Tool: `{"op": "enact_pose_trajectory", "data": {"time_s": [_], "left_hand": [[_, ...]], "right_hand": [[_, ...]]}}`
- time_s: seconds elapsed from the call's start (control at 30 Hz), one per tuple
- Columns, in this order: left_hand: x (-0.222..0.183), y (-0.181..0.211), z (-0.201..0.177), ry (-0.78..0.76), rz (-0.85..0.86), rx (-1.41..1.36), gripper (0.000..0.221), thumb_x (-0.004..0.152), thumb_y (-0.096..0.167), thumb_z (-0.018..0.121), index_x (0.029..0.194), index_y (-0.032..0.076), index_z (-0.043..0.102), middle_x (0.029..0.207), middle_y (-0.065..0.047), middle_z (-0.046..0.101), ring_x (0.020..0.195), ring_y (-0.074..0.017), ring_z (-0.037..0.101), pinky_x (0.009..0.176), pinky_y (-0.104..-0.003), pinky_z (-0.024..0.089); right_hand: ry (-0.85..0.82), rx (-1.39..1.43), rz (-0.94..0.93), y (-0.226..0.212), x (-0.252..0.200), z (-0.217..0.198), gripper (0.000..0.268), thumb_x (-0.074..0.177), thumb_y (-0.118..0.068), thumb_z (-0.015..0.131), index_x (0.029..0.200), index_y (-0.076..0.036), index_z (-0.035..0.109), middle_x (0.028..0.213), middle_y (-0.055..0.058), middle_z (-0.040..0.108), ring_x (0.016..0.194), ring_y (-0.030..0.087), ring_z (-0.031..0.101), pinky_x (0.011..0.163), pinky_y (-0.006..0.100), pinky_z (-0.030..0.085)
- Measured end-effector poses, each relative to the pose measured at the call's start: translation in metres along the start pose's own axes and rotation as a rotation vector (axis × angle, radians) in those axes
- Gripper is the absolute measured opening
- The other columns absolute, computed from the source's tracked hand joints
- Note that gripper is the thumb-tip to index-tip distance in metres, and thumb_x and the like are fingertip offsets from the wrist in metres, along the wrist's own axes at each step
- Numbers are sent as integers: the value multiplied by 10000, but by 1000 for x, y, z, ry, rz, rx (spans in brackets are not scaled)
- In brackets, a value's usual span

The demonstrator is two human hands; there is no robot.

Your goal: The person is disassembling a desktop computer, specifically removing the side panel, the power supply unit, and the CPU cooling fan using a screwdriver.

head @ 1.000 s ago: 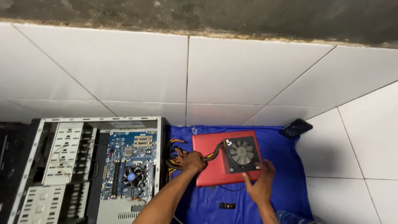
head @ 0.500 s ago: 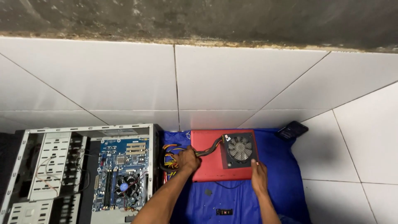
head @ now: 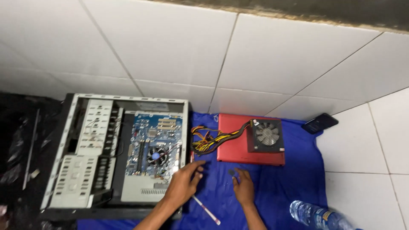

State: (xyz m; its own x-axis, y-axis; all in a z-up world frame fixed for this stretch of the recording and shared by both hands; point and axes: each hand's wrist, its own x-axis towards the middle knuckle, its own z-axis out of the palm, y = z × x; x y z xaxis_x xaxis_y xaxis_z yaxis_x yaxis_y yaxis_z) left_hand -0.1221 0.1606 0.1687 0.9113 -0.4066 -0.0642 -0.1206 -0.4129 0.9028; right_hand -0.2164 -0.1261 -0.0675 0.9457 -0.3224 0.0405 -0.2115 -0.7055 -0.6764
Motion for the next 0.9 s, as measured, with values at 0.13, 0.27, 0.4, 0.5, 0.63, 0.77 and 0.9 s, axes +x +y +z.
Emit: {"op": "enact_pose_trajectory", "data": {"time_s": [0.13,0.27,0.4,0.5,0.63,0.77,0.9], "left_hand": [[-71,-1,-29,66,-65,1,390,888,46,636,1255,164,696,1004,-25,793,924,-187,773,881,-308,566],[-113,-1,-49,108,-100,-27,349,917,46,606,1225,170,713,962,-25,790,909,-168,779,829,-284,561],[-144,-10,-74,166,-148,-15,335,913,65,629,1221,154,725,996,-9,799,880,-151,769,803,-285,571],[-146,-25,-100,220,-164,19,336,909,85,636,1223,160,728,987,1,799,868,-150,764,812,-282,571],[-147,-39,-130,215,-114,74,333,909,57,627,1233,96,697,1029,-52,800,922,-197,772,875,-314,584],[-149,-43,-160,147,-110,140,394,911,55,630,1291,143,677,1120,-85,797,984,-228,783,940,-377,599],[-154,-52,-186,132,-162,265,422,901,105,667,1312,198,664,1211,-70,777,960,-264,791,886,-425,630]], "right_hand": [[-48,-237,-85,-12,-5,21,375,794,-154,737,1165,-180,688,1100,113,610,944,357,594,920,465,474],[-224,-208,-44,23,-2,34,146,788,-139,709,931,-128,679,928,115,639,864,357,649,846,457,526],[-254,-379,-99,9,-39,22,114,808,-143,684,913,-153,727,906,108,676,881,354,651,815,473,521],[-148,-464,-266,-8,-46,14,302,744,-112,646,1041,-154,685,986,100,635,934,365,606,836,489,515],[-178,-416,-464,-37,-62,16,459,794,-111,681,1251,-72,671,1197,116,651,1140,304,598,1086,424,460],[-97,-344,-407,-44,-73,18,151,894,-79,589,1023,-49,661,999,117,610,960,321,578,930,435,484],[-39,-399,-282,-37,-74,5,108,891,-67,561,946,-32,646,953,129,611,953,328,571,917,426,477]]}}
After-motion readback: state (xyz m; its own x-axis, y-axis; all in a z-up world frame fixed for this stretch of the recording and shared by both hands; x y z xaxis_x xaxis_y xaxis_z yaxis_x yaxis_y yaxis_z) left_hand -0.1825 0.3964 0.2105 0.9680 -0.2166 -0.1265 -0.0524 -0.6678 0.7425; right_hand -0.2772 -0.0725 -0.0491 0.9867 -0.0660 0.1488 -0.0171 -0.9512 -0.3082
